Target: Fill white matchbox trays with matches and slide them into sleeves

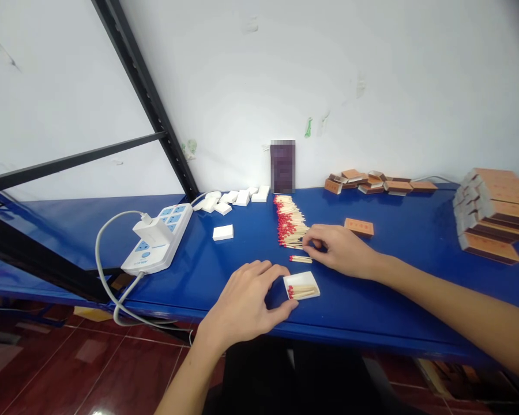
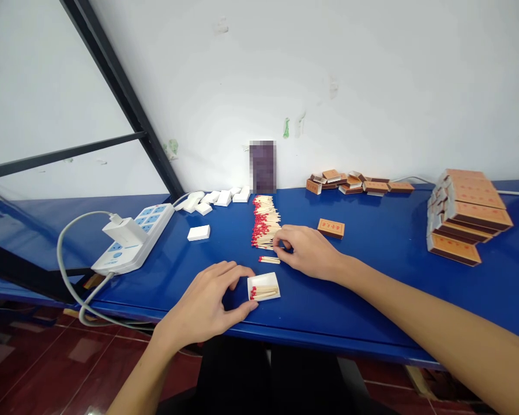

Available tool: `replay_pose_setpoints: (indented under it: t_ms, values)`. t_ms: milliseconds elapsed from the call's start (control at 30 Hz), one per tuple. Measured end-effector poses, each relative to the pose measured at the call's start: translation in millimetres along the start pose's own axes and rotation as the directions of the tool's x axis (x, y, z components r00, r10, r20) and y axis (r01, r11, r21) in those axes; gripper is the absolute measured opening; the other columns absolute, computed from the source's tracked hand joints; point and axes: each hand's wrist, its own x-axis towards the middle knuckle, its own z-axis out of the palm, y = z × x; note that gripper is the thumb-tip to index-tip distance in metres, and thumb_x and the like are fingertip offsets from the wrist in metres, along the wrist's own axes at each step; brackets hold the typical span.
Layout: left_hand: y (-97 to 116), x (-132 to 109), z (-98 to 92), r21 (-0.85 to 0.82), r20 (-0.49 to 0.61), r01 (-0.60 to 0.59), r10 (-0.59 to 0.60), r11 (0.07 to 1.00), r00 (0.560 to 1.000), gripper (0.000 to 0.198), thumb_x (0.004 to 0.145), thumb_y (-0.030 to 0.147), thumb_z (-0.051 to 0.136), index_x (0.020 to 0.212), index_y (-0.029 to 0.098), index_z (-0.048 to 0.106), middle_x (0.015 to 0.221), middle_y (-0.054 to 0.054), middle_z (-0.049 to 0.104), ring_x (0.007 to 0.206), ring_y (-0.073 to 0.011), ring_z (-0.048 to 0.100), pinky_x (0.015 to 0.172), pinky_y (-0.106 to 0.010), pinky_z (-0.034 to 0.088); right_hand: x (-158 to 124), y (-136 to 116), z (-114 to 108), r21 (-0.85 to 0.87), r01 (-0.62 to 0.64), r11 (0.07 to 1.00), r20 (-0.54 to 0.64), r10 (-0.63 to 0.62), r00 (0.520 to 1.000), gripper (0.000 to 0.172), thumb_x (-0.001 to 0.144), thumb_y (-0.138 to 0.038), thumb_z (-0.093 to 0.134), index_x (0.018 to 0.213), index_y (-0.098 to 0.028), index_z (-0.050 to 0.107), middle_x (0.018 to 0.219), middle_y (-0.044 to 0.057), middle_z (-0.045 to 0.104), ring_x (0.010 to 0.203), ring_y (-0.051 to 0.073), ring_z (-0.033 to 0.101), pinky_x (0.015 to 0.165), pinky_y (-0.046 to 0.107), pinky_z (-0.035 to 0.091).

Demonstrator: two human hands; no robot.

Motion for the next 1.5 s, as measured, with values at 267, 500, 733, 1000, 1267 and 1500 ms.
replay_pose_setpoints:
  t_ms: [267, 500, 733, 1000, 1267, 1500]
  values:
    - [-0.1, -0.4, 0.1, -0.005, 0.002, -0.001, 0.001, 1.0, 1.0, 0.03, 0.09, 0.04, 0.068, 0.115, 0.025, 0.059, 0.097, -0.002, 0.064, 0.095, -0.0249, 0.06, 0.083, -0.036, 0.043, 3.3, -5.5, -0.5, 0.082, -0.054, 0.995, 0.001, 0.054, 0.999, 0.011, 0.091, -0.023, 0.052, 0.082, -0.02, 0.058, 0.073, 0.0, 0.056, 0.064, 0.014, 0.05, 0.06, 0.026, 0.035]
    - [-0.4, 0.3, 0.1, -0.001, 0.003, -0.01, 0.01, 1.0, 1.0, 0.03, 0.09, 0.039, 0.068, 0.115, 0.024, 0.059, 0.096, -0.002, 0.063, 0.093, -0.0245, 0.06, 0.083, -0.036, 0.043, 11.9, -12.7, 4.1, 0.102, -0.016, 0.995, 0.066, 0.01, 0.998, 0.016, 0.092, -0.024, 0.052, 0.082, -0.02, 0.063, 0.069, -0.001, 0.058, 0.062, 0.013, 0.048, 0.058, 0.026, 0.032]
    - [-0.3, 0.3, 0.0, -0.011, 0.001, 0.003, -0.003, 1.0, 1.0, 0.03, 0.09, 0.04, 0.067, 0.115, 0.024, 0.06, 0.095, -0.002, 0.064, 0.095, -0.0252, 0.06, 0.087, -0.038, 0.043, 5.8, -6.5, -3.6, 0.067, -0.039, 0.997, 0.107, 0.032, 0.994, 0.015, 0.09, -0.025, 0.054, 0.077, -0.02, 0.061, 0.067, -0.001, 0.057, 0.059, 0.013, 0.046, 0.055, 0.025, 0.031]
    - [-0.6, 0.5, 0.4, -0.018, 0.005, 0.01, -0.01, 1.0, 1.0, 0.028, 0.09, 0.039, 0.067, 0.113, 0.025, 0.059, 0.091, -0.001, 0.062, 0.092, -0.0243, 0.059, 0.092, -0.04, 0.042, 1.6, -9.8, -4.9, 0.138, -0.021, 0.99, 0.076, 0.01, 0.997, 0.018, 0.091, -0.028, 0.054, 0.08, -0.019, 0.065, 0.062, -0.003, 0.054, 0.056, 0.012, 0.046, 0.055, 0.025, 0.033]
    - [0.3, 0.4, -0.2, -0.011, -0.014, -0.008, 0.007, 1.0, 1.0, 0.026, 0.09, 0.038, 0.067, 0.111, 0.025, 0.06, 0.089, -0.001, 0.061, 0.089, -0.0236, 0.059, 0.084, -0.035, 0.044, -5.5, -15.7, -8.3, 0.072, 0.022, 0.997, -0.011, -0.022, 1.0, 0.02, 0.093, -0.03, 0.053, 0.083, -0.021, 0.069, 0.05, -0.006, 0.05, 0.048, 0.012, 0.045, 0.069, 0.029, 0.04]
    - [-0.4, 0.4, 0.2, -0.027, 0.002, 0.01, -0.01, 1.0, 1.0, 0.026, 0.09, 0.038, 0.067, 0.112, 0.026, 0.059, 0.089, 0.0, 0.061, 0.093, -0.0246, 0.059, 0.092, -0.04, 0.041, -9.3, -21.5, -11.3, 0.196, 0.173, 0.965, 0.133, -0.201, 0.971, 0.028, 0.097, -0.023, 0.049, 0.103, -0.022, 0.076, 0.078, 0.001, 0.073, 0.059, 0.013, 0.058, 0.061, 0.025, 0.04]
